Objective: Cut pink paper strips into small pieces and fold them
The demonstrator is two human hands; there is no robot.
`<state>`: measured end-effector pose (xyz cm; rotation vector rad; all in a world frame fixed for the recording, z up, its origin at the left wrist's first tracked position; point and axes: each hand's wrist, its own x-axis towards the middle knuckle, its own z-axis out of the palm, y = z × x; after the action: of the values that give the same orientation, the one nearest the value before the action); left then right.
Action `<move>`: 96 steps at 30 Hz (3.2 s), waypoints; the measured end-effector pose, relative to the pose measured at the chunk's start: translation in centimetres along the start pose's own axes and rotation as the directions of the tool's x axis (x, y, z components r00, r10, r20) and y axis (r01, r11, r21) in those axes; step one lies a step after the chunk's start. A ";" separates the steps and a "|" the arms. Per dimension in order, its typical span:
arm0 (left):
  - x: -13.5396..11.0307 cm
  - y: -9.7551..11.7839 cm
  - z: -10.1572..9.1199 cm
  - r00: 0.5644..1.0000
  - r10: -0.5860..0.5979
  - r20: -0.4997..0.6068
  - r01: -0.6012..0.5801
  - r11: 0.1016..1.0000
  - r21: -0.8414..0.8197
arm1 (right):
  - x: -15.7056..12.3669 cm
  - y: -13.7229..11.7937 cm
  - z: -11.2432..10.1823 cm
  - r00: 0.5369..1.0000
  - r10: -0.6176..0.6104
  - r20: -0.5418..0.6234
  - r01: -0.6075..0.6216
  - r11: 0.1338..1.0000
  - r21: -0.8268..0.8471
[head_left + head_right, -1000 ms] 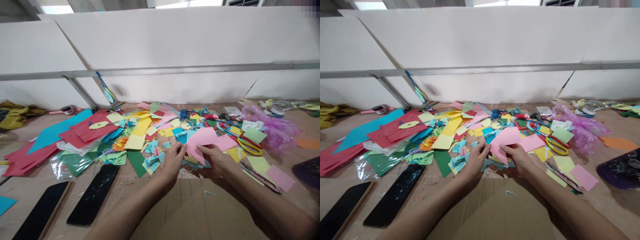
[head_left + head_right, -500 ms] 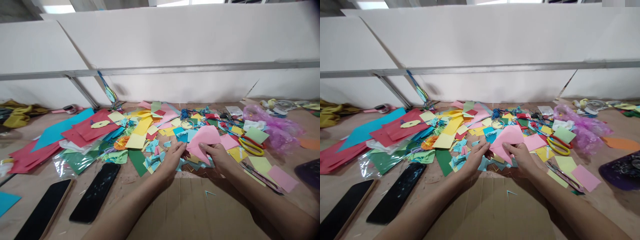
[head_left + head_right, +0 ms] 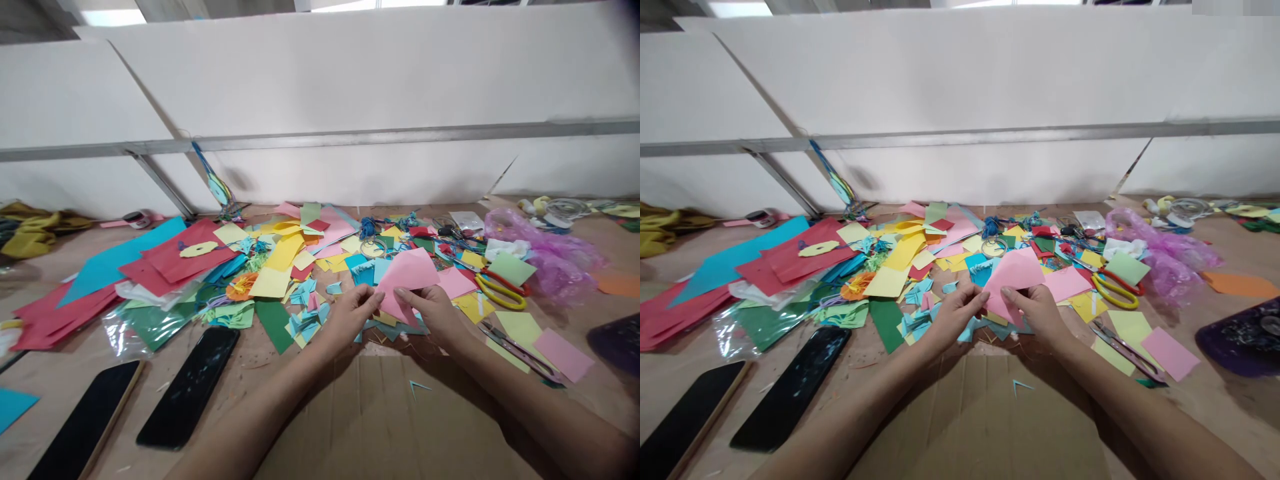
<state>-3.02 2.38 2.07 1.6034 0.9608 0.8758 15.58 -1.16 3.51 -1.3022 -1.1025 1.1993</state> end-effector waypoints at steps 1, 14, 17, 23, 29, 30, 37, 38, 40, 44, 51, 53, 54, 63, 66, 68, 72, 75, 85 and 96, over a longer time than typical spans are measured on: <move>0.0 0.1 0.0 1.000 -0.003 0.008 0.003 1.000 -0.002 | -0.1 -0.1 0.1 1.000 0.011 0.006 -0.011 1.000 0.000; 0.6 1.1 0.0 0.997 -0.064 0.031 0.068 0.987 -0.147 | 1.0 0.0 -0.6 1.000 -0.019 -0.008 0.020 0.987 0.162; 0.5 1.0 0.0 0.999 -0.042 0.001 0.042 0.993 -0.113 | 0.9 -0.2 -0.5 1.000 0.001 0.026 -0.006 0.976 0.216; 0.4 0.6 0.1 1.000 -0.014 -0.020 0.013 0.997 -0.070 | 0.4 0.1 -0.1 0.994 0.087 0.064 -0.097 0.978 0.186; 0.4 0.6 0.2 0.999 -0.023 0.027 0.026 0.993 -0.115 | -0.1 0.0 0.2 0.993 0.104 0.065 -0.114 0.978 0.172; 0.4 0.7 0.2 0.999 -0.029 0.019 0.030 0.994 -0.108 | 0.0 0.0 0.1 0.994 0.087 0.066 -0.097 0.982 0.164; 1.0 0.6 -0.7 0.999 -0.046 0.003 0.046 0.999 -0.027 | 2.2 -0.2 -2.1 0.993 -0.101 -0.062 0.104 0.994 0.045; 1.1 0.6 -1.0 0.999 -0.046 0.007 0.046 0.999 -0.004 | 2.5 -0.6 -2.6 0.983 -0.157 -0.096 0.159 0.987 0.007; 1.1 0.7 -1.3 0.999 -0.032 0.027 0.030 0.997 0.067 | 2.6 -1.8 -3.5 0.932 -0.329 -0.151 0.307 0.940 -0.149; 0.8 1.6 -1.6 0.996 -0.010 0.093 -0.013 0.971 0.240 | 1.3 -4.7 -3.8 0.725 -0.682 0.100 0.573 0.516 -0.637; 0.0 3.9 -1.2 0.969 0.100 0.225 -0.183 0.903 0.389 | 0.2 -3.9 -1.4 0.622 -0.537 0.570 0.728 0.129 -0.673; -0.1 4.3 -1.3 0.960 0.101 0.263 -0.205 0.889 0.409 | 0.6 -3.6 -1.5 0.647 -0.498 0.577 0.731 0.193 -0.654; -0.1 4.4 -1.4 0.956 0.092 0.279 -0.207 0.885 0.417 | 0.8 -3.6 -1.8 0.665 -0.477 0.575 0.729 0.248 -0.638; 1.1 3.6 -3.0 0.952 -0.014 0.305 -0.082 0.950 0.301 | 2.6 -4.8 -5.3 0.897 -0.382 0.224 0.441 0.728 -0.525; 1.7 2.9 -3.0 0.985 -0.026 0.172 -0.001 0.988 0.154 | 3.4 -4.9 -6.3 0.912 -0.405 -0.072 0.353 0.860 -0.369; 2.0 2.6 -2.7 0.999 -0.040 0.029 0.039 0.999 0.021 | 3.7 -5.0 -6.5 0.897 -0.392 -0.206 0.345 0.910 -0.229; 2.2 2.0 -1.8 0.986 -0.039 -0.159 0.011 0.985 -0.175 | 3.4 -4.4 -4.7 0.952 -0.276 -0.134 0.264 0.959 -0.098; 2.1 1.7 -1.1 0.979 -0.012 -0.203 -0.036 0.973 -0.229 | 2.8 -3.2 -2.0 0.986 -0.159 0.050 0.162 0.984 -0.076; 1.4 1.5 0.2 0.993 -0.033 -0.110 -0.002 0.952 -0.305 | 2.4 -1.3 0.1 0.980 -0.196 0.035 0.199 0.971 -0.133; 1.2 0.8 0.4 0.996 -0.027 -0.090 0.006 0.972 -0.233 | 2.1 -0.8 -0.3 0.986 -0.162 0.047 0.167 0.979 -0.119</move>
<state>-2.03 3.19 2.84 1.3631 0.8981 1.0197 16.08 0.92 4.11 -1.2580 -1.3028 1.0500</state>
